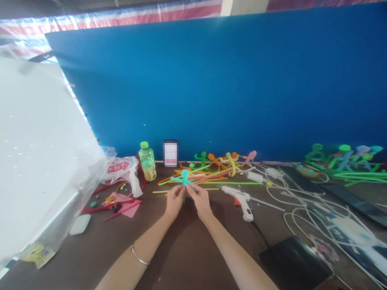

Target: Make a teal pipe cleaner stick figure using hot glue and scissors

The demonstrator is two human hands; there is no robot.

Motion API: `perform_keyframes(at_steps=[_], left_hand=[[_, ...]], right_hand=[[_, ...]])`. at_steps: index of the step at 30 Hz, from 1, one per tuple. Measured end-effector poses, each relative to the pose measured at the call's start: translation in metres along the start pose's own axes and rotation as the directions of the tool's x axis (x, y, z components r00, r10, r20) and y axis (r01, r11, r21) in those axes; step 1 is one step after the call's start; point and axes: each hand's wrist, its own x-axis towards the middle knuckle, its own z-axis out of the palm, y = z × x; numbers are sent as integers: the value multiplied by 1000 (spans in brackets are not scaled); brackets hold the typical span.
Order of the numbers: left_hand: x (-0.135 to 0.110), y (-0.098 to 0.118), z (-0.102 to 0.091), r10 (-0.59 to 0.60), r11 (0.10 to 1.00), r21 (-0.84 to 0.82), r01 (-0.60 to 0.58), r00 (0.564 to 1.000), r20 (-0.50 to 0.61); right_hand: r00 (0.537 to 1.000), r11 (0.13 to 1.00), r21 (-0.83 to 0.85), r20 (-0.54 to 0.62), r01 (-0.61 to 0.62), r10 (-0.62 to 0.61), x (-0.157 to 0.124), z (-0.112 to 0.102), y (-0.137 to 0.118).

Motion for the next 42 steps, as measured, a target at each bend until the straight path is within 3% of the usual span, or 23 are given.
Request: perform_keyframes(at_steps=[5,11,15,22,30,37,42], left_hand=[[3,-6,-1,-112,978,-170,118,993,47],[3,-6,3,-191,939,-268,216,975,116],[3,-5,3,-191,937,-272,220,973,132],[-1,-1,3,-122,978,-165,127,992,37],[-2,0,4,-75,997,-26,73,995,-70],[-3,-7,9,-148,966,-216,143,989,-9],[-2,-6,9,-191,922,-325,211,977,92]], right_hand=[[993,987,-108,0,116,-117,1,-7,6],[988,971,-213,-83,110,-130,-5,-8,5],[983,965,-248,-139,82,-119,-10,-4,2],[974,944,-313,-161,102,-159,-14,-4,-3],[938,858,-474,-164,198,-307,-20,0,-3],[874,706,-640,-109,302,-473,-22,2,-1],[865,701,-641,-111,314,-489,-18,-2,-2]])
